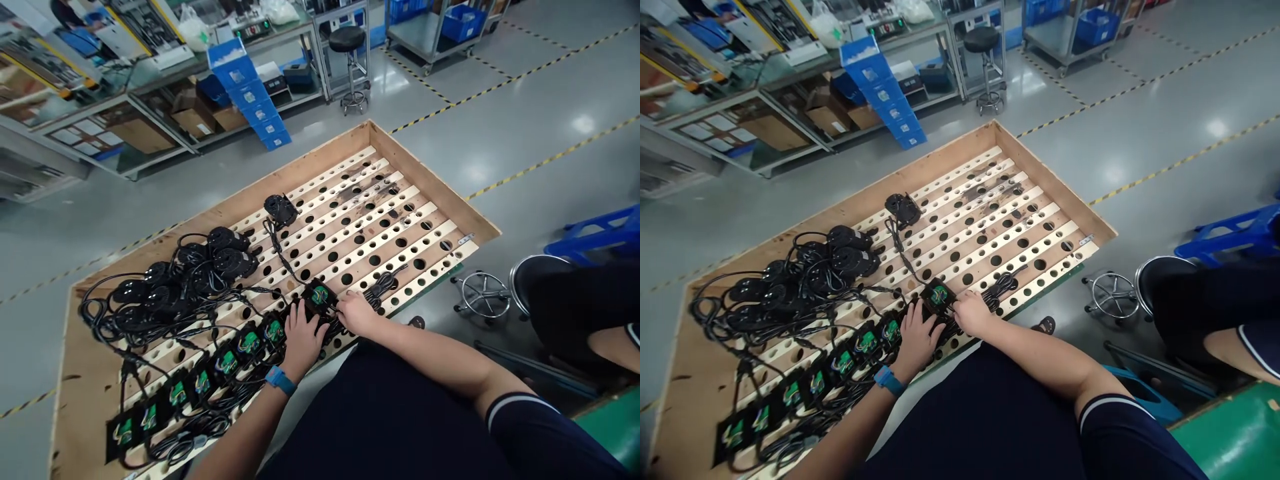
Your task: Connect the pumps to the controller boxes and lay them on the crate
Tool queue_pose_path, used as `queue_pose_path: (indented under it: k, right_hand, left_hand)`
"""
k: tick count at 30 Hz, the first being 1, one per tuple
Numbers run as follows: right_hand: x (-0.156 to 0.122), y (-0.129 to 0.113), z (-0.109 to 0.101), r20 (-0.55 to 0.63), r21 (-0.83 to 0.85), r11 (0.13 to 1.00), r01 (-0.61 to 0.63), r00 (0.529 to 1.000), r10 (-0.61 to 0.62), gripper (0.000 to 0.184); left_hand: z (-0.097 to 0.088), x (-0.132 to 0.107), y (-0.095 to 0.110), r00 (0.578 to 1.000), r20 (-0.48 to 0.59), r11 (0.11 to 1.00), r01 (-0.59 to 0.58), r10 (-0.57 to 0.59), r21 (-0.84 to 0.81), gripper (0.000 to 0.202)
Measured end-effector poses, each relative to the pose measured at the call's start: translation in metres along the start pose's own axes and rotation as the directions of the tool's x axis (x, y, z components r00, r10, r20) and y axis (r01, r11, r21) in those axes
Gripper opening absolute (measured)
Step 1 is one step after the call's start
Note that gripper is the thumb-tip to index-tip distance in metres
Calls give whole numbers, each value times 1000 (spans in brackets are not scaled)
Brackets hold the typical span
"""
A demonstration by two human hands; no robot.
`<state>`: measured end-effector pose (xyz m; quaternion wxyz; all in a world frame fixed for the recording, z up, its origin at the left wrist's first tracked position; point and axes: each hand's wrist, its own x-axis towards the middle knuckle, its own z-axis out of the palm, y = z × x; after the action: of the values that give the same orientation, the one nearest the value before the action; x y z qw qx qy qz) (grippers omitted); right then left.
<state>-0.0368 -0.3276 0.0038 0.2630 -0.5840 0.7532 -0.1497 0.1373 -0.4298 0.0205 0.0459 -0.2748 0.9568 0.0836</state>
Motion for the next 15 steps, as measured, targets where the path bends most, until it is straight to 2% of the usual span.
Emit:
queue_pose_path:
  k: [6, 11, 13, 15]
  right_hand:
    - [6, -7, -10, 76, -70, 997, 28, 997, -23, 26]
    - [14, -14, -22, 167, -136, 989, 63, 985, -40, 22]
    - [14, -18, -22, 154, -174, 985, 18, 988, 10, 26]
    - [14, -22, -21, 85, -202, 979, -24, 996, 42, 32]
  left_hand:
    - [1, -9, -1, 998, 51, 997, -31, 34, -71, 42]
    - [0, -15, -1, 980, 182, 988, -51, 78, -148, 54]
    - [-4, -12, -10, 987, 137, 976, -50, 81, -213, 58]
    - [-9, -4, -26, 1000, 15, 973, 3, 1, -230, 66]
